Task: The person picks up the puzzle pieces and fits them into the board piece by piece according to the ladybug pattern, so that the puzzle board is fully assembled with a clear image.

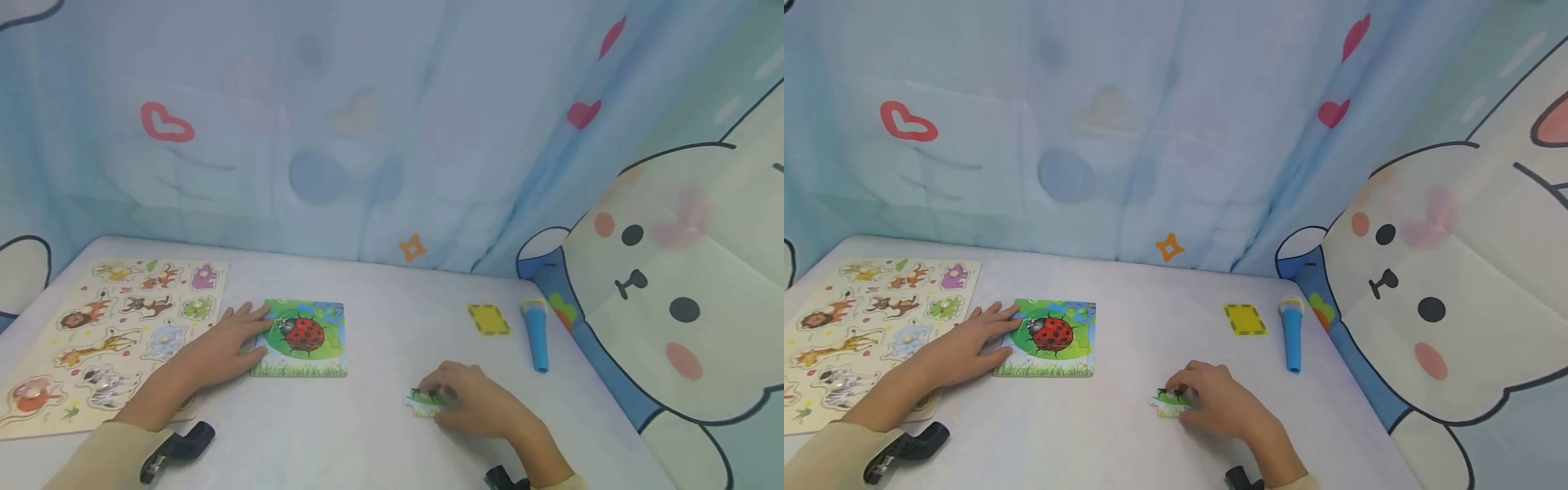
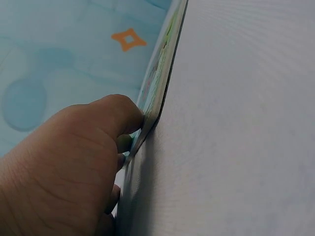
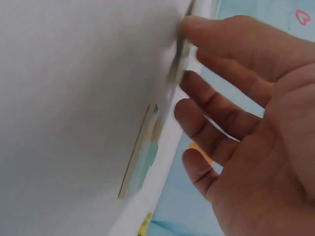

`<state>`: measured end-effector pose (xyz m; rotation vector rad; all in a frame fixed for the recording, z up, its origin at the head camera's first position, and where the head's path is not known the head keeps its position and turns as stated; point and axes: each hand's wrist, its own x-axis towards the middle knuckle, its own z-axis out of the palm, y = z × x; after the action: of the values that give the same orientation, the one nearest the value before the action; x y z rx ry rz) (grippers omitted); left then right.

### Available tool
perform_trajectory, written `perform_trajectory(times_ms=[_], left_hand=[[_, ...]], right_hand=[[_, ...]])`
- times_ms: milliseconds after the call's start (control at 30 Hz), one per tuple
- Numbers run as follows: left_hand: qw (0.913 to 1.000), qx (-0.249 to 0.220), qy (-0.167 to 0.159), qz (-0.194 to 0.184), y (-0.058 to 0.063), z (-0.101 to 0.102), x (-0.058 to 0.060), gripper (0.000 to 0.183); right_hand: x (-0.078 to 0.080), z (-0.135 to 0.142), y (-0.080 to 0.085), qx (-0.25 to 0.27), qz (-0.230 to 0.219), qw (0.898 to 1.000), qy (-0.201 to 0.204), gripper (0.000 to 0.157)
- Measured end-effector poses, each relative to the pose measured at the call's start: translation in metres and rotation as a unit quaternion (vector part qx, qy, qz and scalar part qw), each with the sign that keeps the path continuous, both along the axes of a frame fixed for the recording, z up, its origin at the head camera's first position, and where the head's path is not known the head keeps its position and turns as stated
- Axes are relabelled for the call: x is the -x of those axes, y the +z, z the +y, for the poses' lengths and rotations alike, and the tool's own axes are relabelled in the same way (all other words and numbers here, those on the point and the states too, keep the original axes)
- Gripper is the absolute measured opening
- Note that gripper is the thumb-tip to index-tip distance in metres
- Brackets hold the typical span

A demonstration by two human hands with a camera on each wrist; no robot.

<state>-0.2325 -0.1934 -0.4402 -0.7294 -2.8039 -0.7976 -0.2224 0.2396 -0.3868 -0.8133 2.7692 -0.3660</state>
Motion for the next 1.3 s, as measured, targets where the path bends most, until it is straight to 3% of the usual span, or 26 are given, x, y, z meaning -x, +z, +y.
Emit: perform_trajectory(times_ms=[300, 567, 967, 1300], left_hand=[[1.0000, -0.007, 0.004, -0.005, -0.002, 0.000, 0.001, 0.051], [0.9999, -0.011, -0.003, 0.003, -0.002, 0.003, 0.006, 0.050], [1.0000, -0.008, 0.004, -0.002, -0.002, 0.003, 0.004, 0.048], [0.9999, -0.007, 0.008, -0.004, -0.003, 0.000, 0.005, 0.048]], right_hand=[[0.012, -0.038, 0.003, 0.041, 0.040, 0.996, 0.071, 0.036], [0.029, -0.087, 0.000, 0.036, 0.070, 0.989, 0.122, 0.038], [0.047, -0.149, -0.009, 0.058, 0.053, 0.986, 0.148, 0.039], [0.055, -0.179, -0.008, 0.009, 0.062, 0.985, 0.163, 0.039]])
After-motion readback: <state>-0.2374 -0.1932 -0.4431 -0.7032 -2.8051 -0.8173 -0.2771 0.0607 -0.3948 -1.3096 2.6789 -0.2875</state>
